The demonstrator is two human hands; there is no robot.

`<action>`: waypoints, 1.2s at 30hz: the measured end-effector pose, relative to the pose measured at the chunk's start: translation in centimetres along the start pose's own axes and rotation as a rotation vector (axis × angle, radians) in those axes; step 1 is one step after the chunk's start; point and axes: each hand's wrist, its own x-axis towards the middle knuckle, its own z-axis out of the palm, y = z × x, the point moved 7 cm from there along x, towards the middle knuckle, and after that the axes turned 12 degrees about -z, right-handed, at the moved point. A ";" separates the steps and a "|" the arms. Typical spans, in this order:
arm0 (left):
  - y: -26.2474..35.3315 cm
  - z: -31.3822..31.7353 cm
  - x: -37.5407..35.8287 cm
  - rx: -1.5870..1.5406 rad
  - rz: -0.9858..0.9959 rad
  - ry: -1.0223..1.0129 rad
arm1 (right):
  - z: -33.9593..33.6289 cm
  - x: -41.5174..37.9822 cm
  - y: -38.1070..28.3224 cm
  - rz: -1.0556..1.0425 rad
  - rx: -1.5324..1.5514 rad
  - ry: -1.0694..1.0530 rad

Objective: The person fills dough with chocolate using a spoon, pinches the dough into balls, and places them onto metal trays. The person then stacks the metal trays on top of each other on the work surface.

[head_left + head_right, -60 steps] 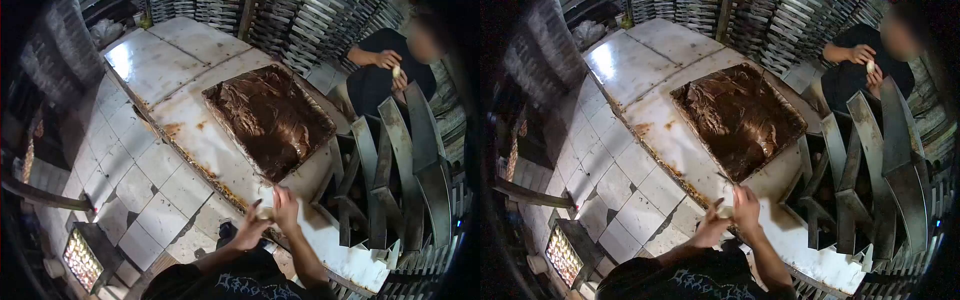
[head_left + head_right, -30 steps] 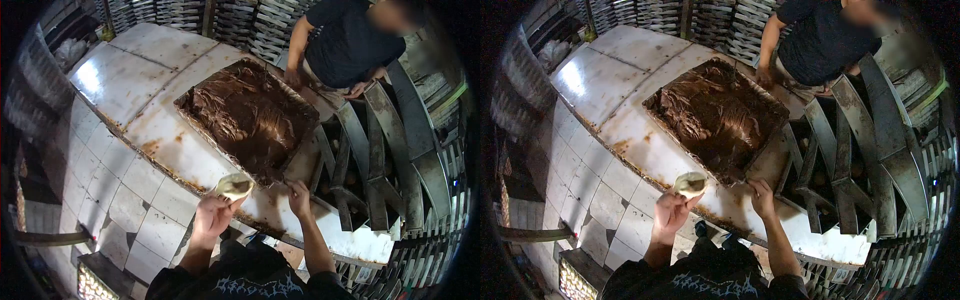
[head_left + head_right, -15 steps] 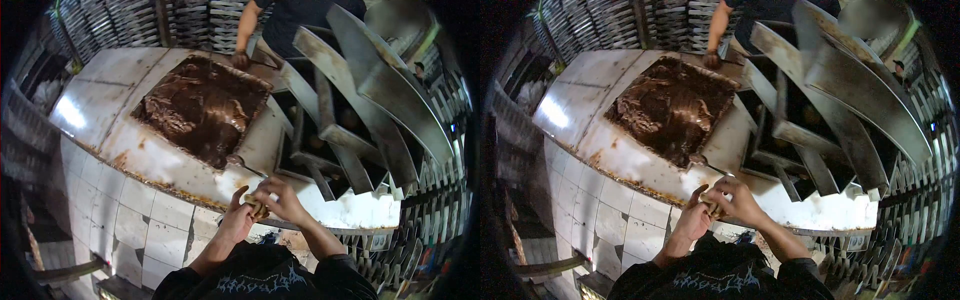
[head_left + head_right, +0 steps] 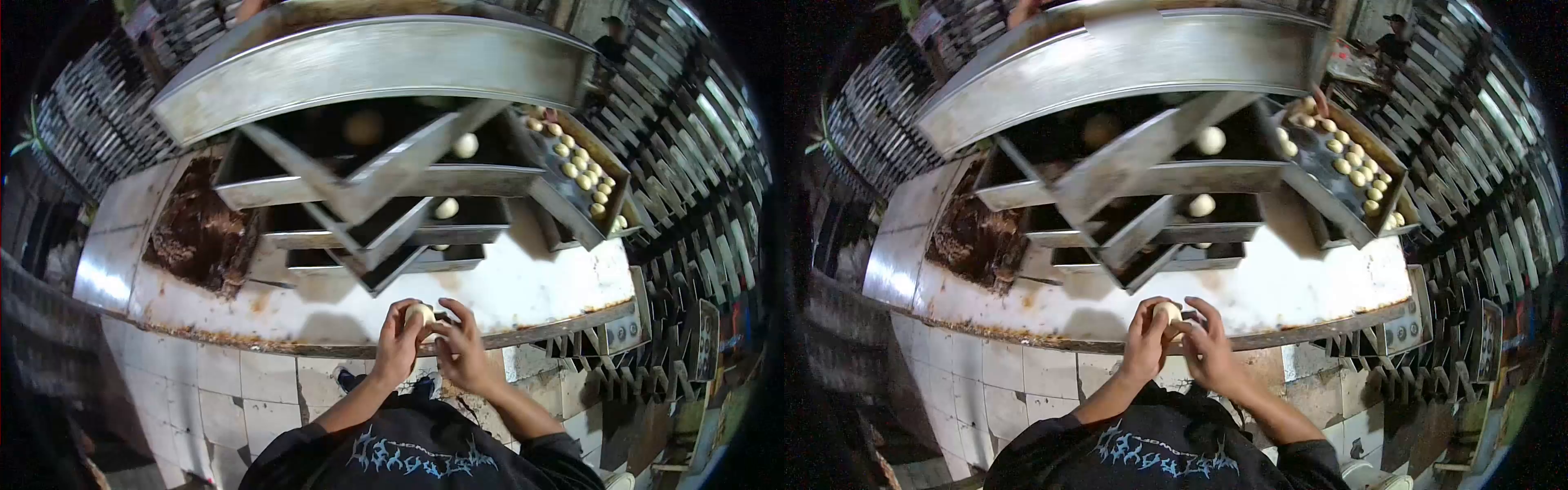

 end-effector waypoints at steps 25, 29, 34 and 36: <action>1.5 -16.8 -4.1 1.242 0.357 0.847 | -4.5 -3.9 25.1 0.445 -0.536 0.022; 3.5 -18.0 -1.4 1.371 0.459 0.715 | -2.1 -6.5 15.7 0.225 -0.836 -0.313; -0.2 -18.5 -1.5 1.597 0.458 0.806 | -5.5 3.0 0.1 0.676 0.230 -0.978; 0.0 -18.9 -1.1 1.457 0.415 0.738 | -8.1 14.3 -12.0 0.469 0.190 -0.914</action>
